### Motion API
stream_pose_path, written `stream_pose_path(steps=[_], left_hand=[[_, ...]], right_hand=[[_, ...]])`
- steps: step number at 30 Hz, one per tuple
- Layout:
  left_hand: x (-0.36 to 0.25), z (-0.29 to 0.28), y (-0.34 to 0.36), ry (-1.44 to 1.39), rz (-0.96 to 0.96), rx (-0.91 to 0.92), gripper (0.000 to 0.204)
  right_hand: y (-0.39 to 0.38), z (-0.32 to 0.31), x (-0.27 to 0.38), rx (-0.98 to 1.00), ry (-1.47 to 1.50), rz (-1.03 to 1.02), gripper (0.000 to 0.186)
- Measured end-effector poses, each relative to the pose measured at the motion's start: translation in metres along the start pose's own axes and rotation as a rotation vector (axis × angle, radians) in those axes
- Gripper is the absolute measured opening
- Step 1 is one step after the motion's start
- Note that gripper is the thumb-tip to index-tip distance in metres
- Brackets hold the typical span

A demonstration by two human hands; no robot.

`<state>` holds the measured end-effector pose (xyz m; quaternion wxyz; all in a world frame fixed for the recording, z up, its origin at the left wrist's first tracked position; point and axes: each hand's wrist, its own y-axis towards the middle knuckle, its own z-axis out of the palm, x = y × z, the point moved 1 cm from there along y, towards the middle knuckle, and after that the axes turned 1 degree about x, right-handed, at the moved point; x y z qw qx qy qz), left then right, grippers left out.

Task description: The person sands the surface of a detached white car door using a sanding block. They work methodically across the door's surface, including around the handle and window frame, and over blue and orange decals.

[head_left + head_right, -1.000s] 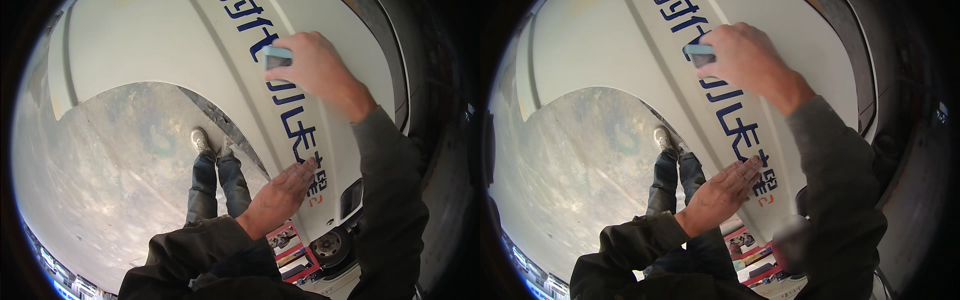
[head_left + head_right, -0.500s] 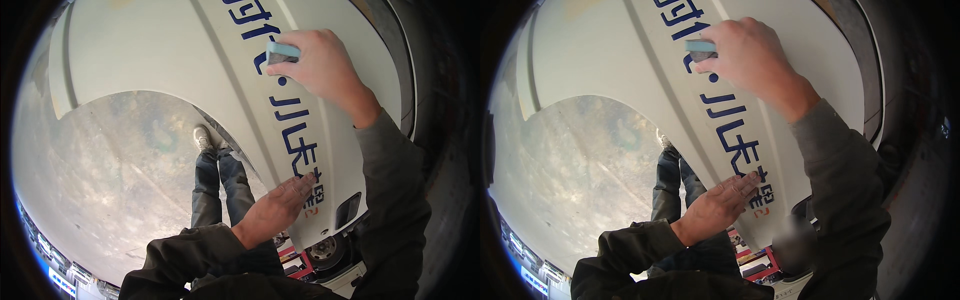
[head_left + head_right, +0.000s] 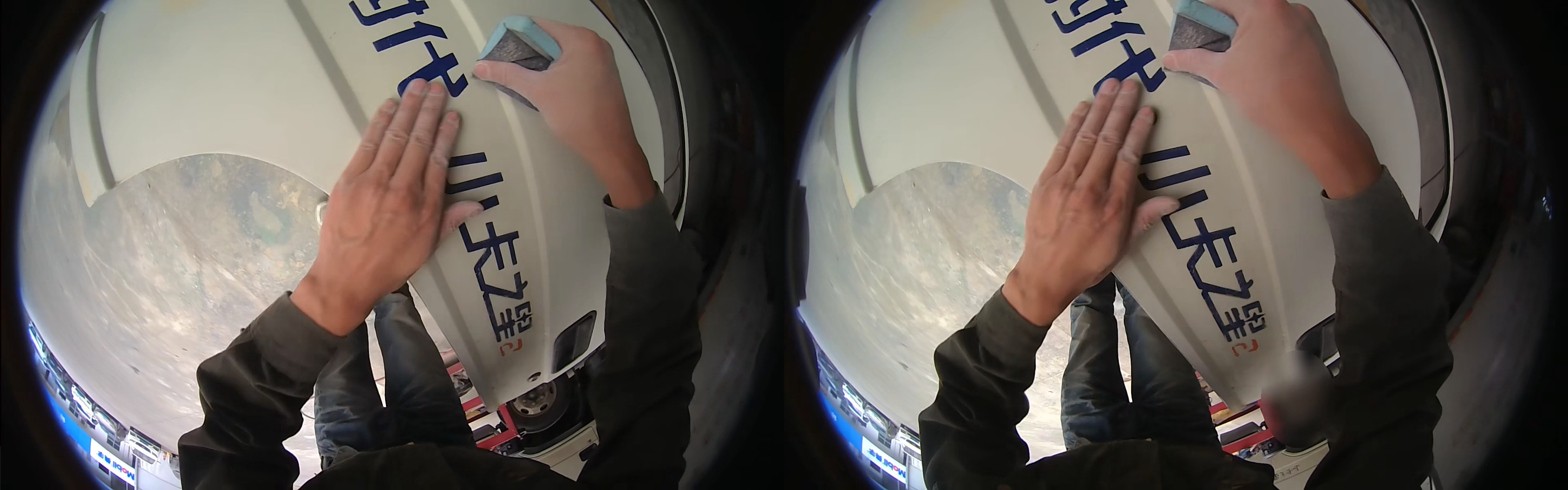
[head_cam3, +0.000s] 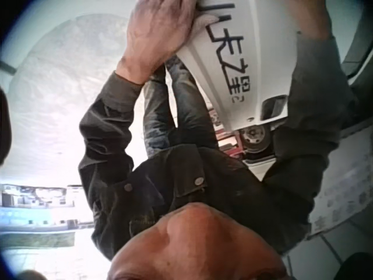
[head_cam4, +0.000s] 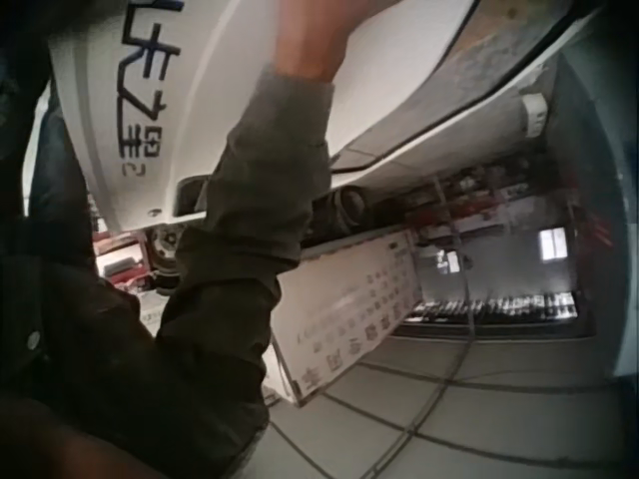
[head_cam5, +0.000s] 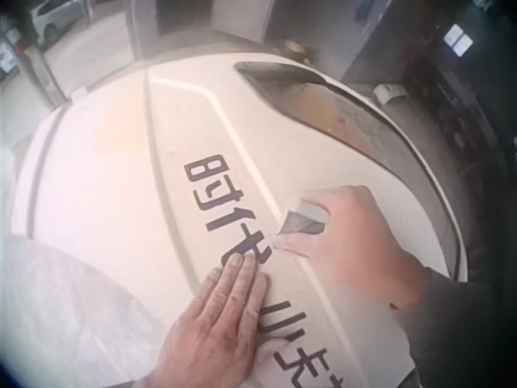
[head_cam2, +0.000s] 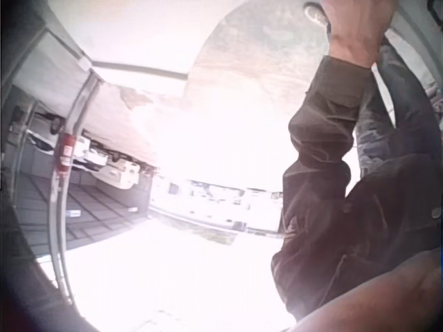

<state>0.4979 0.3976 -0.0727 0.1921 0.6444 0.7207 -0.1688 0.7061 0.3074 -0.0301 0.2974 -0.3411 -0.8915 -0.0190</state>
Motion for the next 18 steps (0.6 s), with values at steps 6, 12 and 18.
stream_pose_path(steps=[6,12,18], left_hand=[[-0.042,0.017,-0.012,-0.276,0.171,0.154,0.088],[-0.018,0.007,-0.005,-0.092,0.081,0.078,0.088],[-0.023,-0.004,-0.02,-0.111,0.018,0.12,0.085]], right_hand=[[-0.013,-0.004,-0.009,0.071,-0.144,0.014,0.037],[-0.003,0.011,-0.012,0.073,-0.139,-0.169,0.033],[-0.015,0.007,-0.006,0.209,-0.229,-0.152,0.033]])
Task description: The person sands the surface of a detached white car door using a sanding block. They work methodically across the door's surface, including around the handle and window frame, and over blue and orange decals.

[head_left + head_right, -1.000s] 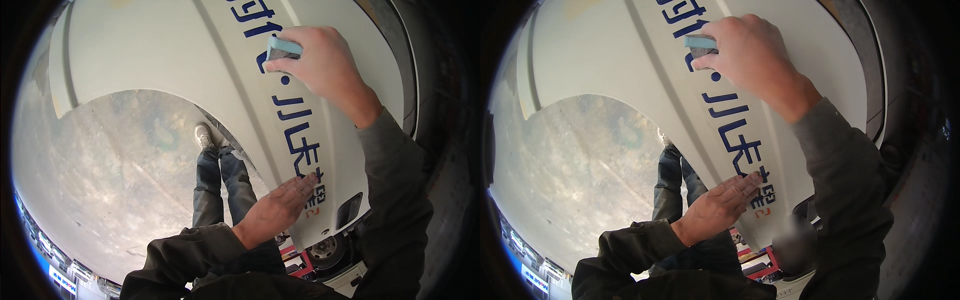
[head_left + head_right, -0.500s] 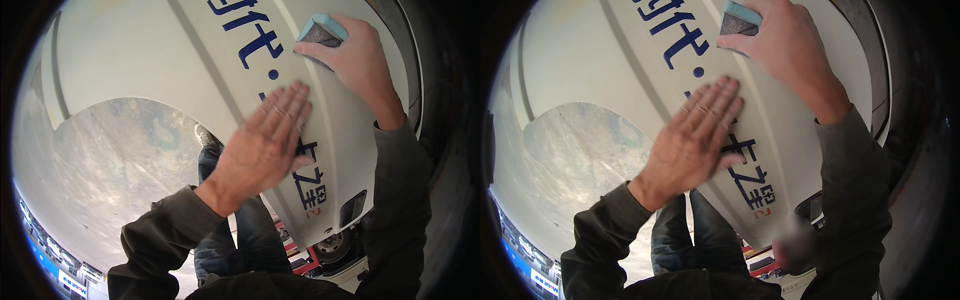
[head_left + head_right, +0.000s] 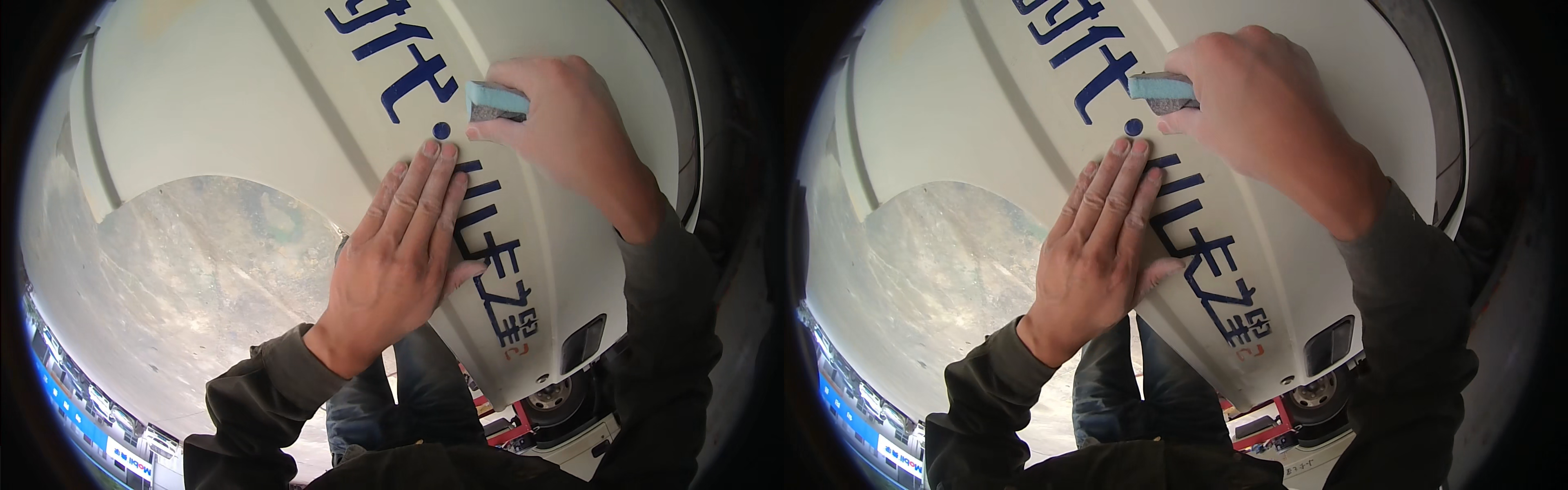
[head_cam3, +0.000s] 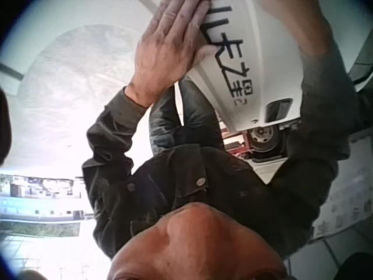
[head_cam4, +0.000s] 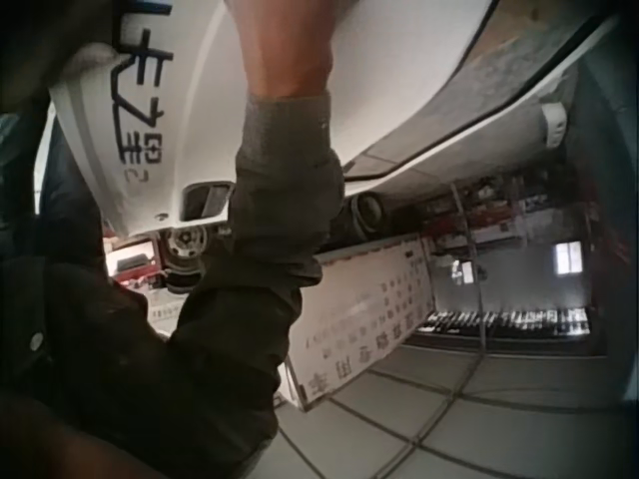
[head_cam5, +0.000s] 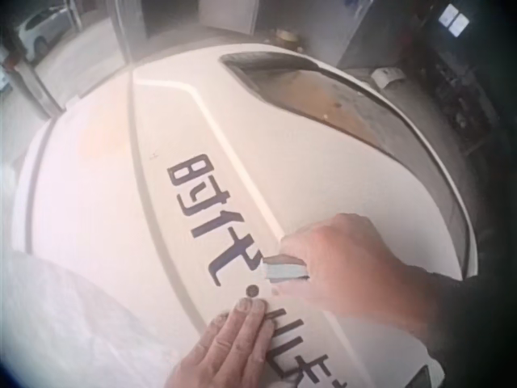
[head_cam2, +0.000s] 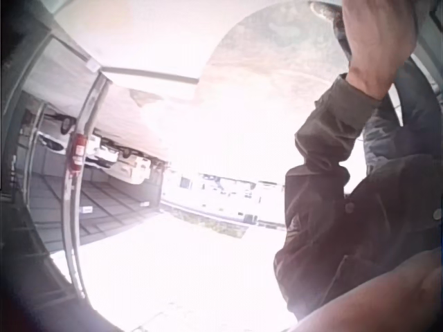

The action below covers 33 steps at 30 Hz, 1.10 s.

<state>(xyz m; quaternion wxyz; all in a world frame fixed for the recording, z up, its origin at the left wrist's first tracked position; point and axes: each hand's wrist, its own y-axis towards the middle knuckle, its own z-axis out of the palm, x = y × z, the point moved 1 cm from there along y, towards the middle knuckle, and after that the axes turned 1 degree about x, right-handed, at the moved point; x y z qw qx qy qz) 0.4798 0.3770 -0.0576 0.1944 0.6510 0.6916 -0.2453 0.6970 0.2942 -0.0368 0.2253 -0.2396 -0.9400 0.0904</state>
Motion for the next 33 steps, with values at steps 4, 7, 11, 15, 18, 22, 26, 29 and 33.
stream_pose_path(steps=[4,7,11,15,18,22,26,29,33], left_hand=[[-0.005,-0.003,-0.001,-0.039,-0.017,0.027,0.084],[-0.002,-0.009,-0.002,-0.05,-0.014,0.027,0.079],[-0.001,-0.009,-0.001,-0.062,-0.006,0.02,0.078],[0.0,-0.008,-0.003,-0.058,-0.018,0.018,0.081],[0.0,-0.007,-0.005,-0.061,-0.026,0.011,0.08],[0.0,-0.007,-0.003,-0.085,-0.024,-0.01,0.078],[0.001,-0.008,-0.004,-0.081,-0.015,-0.031,0.075],[0.001,-0.008,-0.005,-0.088,-0.016,-0.041,0.073],[0.002,-0.006,-0.005,-0.095,-0.006,-0.051,0.073]], right_hand=[[0.006,0.008,-0.005,-0.167,0.01,-0.079,0.033],[0.0,0.007,0.0,-0.088,0.027,-0.036,0.033],[0.003,0.009,0.001,-0.142,0.054,-0.029,0.03],[-0.006,0.008,0.009,-0.063,0.041,0.024,0.029],[-0.001,-0.006,0.016,0.009,-0.017,0.05,0.024],[0.03,-0.002,0.03,-0.109,-0.031,-0.004,0.024],[0.032,0.007,0.04,-0.072,-0.13,-0.068,0.023],[0.036,0.008,0.036,-0.102,-0.114,-0.071,0.022],[0.026,0.005,0.036,-0.008,-0.161,-0.067,0.025]])
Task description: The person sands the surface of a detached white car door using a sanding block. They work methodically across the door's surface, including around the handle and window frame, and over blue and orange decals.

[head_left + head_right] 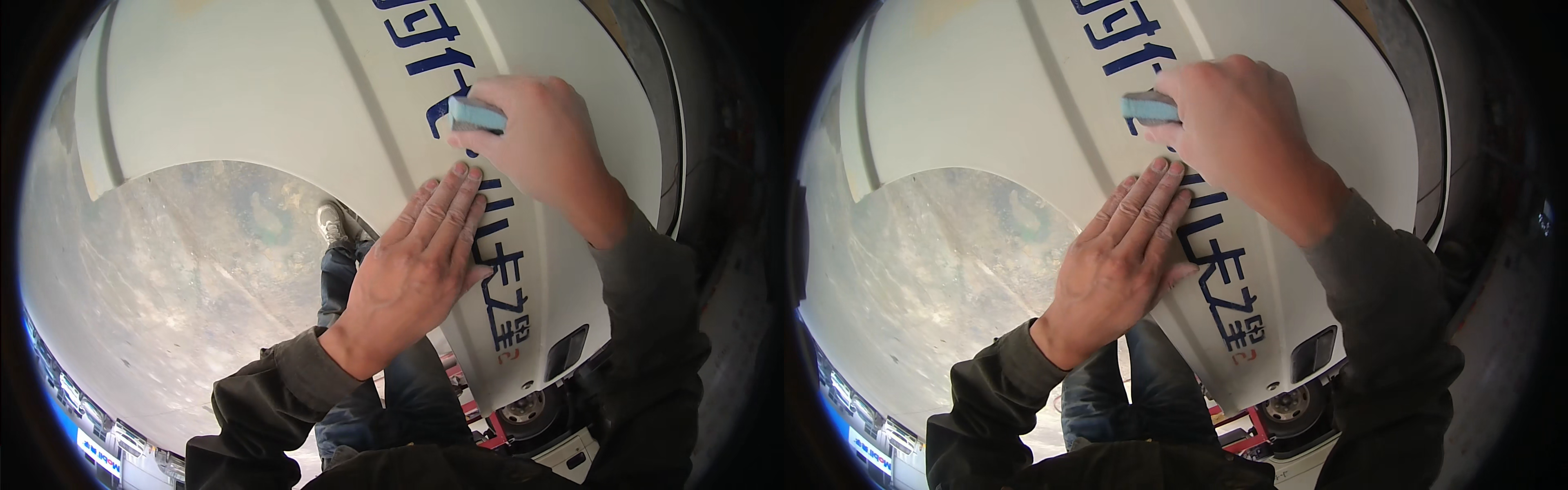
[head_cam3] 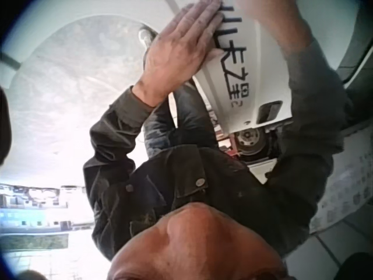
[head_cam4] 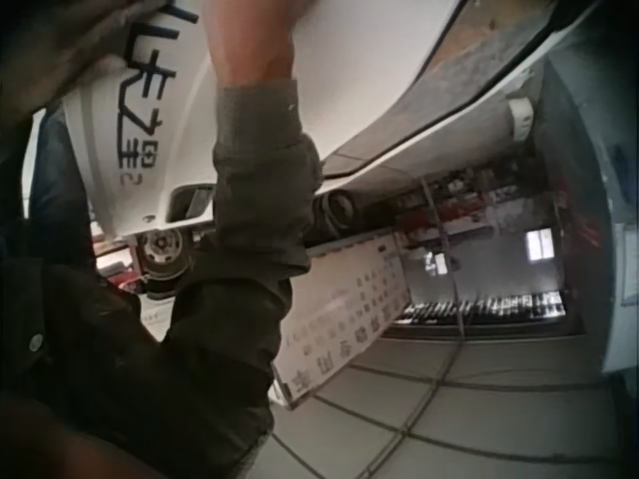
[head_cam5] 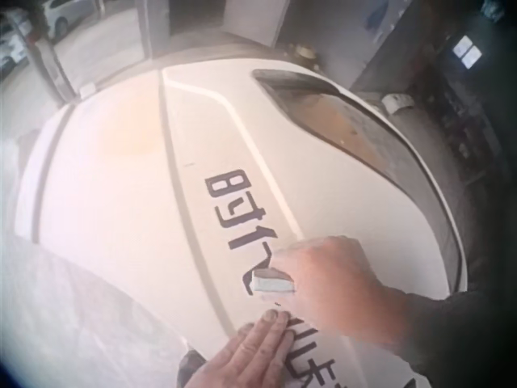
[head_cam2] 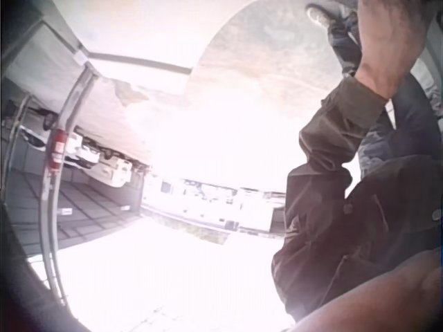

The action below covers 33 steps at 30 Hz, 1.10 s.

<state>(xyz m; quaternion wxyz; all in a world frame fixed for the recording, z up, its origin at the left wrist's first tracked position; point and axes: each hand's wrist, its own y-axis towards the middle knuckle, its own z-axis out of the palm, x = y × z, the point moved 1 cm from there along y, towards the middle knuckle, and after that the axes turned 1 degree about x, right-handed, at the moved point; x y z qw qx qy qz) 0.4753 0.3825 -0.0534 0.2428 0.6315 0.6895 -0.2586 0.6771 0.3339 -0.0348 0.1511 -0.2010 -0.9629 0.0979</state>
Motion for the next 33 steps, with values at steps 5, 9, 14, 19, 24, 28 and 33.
stream_pose_path(steps=[5,9,14,19,24,28,33], left_hand=[[0.0,-0.001,-0.001,0.008,-0.006,0.015,0.073],[0.0,-0.002,0.0,0.001,-0.011,0.022,0.073],[0.0,-0.002,0.002,-0.015,-0.013,0.022,0.073],[0.0,-0.001,0.001,-0.05,-0.023,0.003,0.072],[0.001,-0.002,0.0,-0.04,-0.006,-0.018,0.071],[0.001,-0.001,0.0,-0.042,0.003,-0.03,0.068],[0.003,-0.001,-0.001,-0.034,0.023,-0.04,0.067]], right_hand=[[0.003,-0.026,-0.032,-0.069,0.181,0.196,0.032],[0.009,-0.015,-0.044,-0.098,0.096,0.182,0.036],[0.014,-0.013,-0.04,-0.036,0.057,0.207,0.039],[0.032,-0.015,-0.044,-0.078,0.096,0.187,0.041],[0.042,-0.017,-0.034,-0.052,0.079,0.179,0.041],[0.052,-0.017,-0.012,-0.007,0.187,0.118,0.041],[0.059,-0.005,0.008,0.003,0.051,-0.043,0.045]])
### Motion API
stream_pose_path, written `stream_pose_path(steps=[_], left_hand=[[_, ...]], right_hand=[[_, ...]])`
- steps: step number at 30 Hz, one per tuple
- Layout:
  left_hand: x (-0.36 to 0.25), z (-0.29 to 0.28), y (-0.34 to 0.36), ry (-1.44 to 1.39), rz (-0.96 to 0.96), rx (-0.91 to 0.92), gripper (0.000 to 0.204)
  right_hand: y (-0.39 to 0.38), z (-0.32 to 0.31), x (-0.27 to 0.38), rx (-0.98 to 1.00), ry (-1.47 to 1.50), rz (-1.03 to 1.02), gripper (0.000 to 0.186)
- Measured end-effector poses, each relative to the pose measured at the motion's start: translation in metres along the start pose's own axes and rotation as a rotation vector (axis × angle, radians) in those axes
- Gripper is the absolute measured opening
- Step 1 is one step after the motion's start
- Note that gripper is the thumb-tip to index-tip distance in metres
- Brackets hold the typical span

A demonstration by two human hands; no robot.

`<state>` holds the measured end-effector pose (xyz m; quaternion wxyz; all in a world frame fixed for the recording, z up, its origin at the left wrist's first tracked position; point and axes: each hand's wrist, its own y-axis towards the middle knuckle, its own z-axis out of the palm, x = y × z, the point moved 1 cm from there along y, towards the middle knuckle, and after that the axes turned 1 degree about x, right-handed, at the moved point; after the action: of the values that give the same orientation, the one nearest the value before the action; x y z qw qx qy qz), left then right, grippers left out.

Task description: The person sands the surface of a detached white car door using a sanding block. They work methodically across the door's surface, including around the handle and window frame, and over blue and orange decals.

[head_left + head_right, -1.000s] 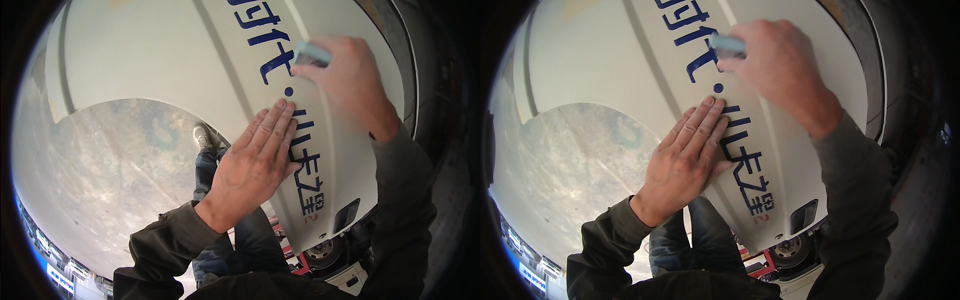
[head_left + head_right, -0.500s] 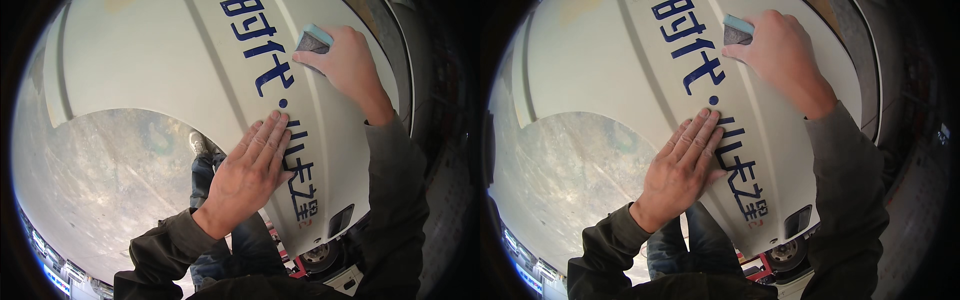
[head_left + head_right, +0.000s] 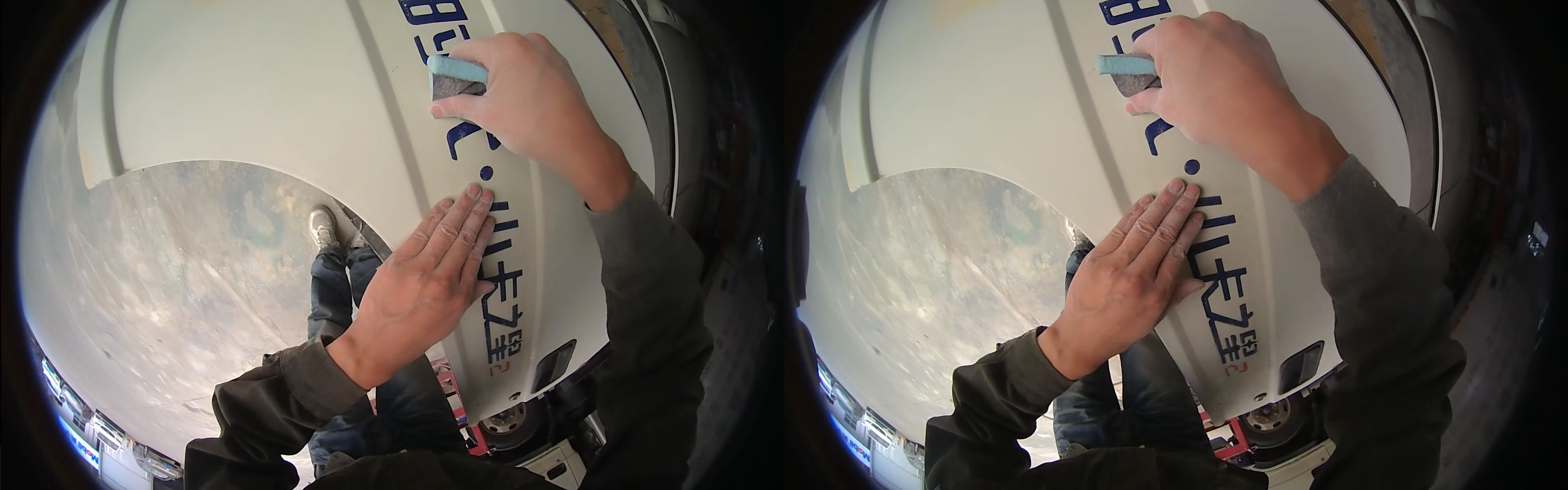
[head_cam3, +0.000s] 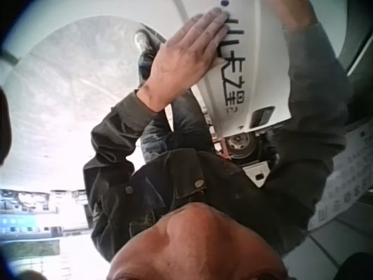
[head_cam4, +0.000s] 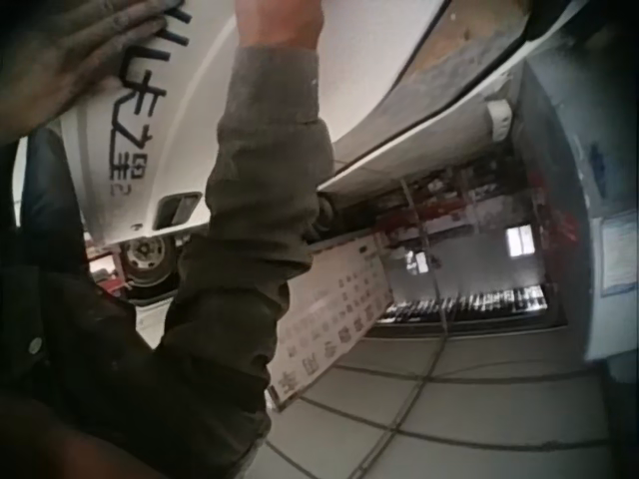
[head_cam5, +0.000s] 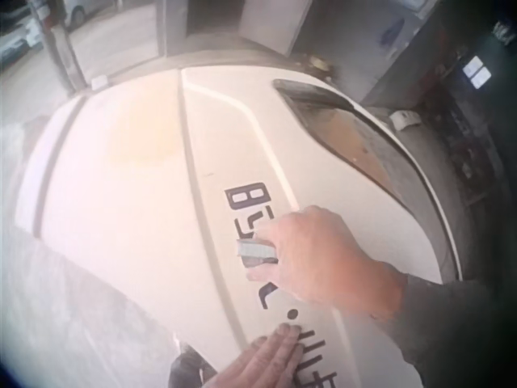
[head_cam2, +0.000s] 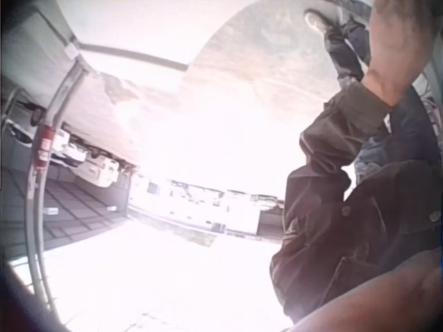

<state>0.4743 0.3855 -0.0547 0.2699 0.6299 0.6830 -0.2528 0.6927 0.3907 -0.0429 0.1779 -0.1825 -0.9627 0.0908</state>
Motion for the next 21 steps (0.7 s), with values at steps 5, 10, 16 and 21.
stream_pose_path(steps=[5,10,16,21], left_hand=[[0.0,0.001,0.0,-0.018,0.007,-0.019,0.068],[0.001,0.002,-0.002,0.004,0.007,-0.017,0.067],[0.001,0.001,0.0,-0.004,0.001,-0.013,0.066],[0.002,0.001,0.0,-0.014,0.007,-0.015,0.067]], right_hand=[[0.001,-0.003,-0.019,-0.102,-0.086,-0.083,0.043],[0.003,-0.013,0.006,0.128,0.023,0.103,0.04],[-0.001,-0.005,-0.001,0.045,-0.151,-0.14,0.028],[-0.002,-0.012,-0.01,0.047,-0.16,-0.107,0.028]])
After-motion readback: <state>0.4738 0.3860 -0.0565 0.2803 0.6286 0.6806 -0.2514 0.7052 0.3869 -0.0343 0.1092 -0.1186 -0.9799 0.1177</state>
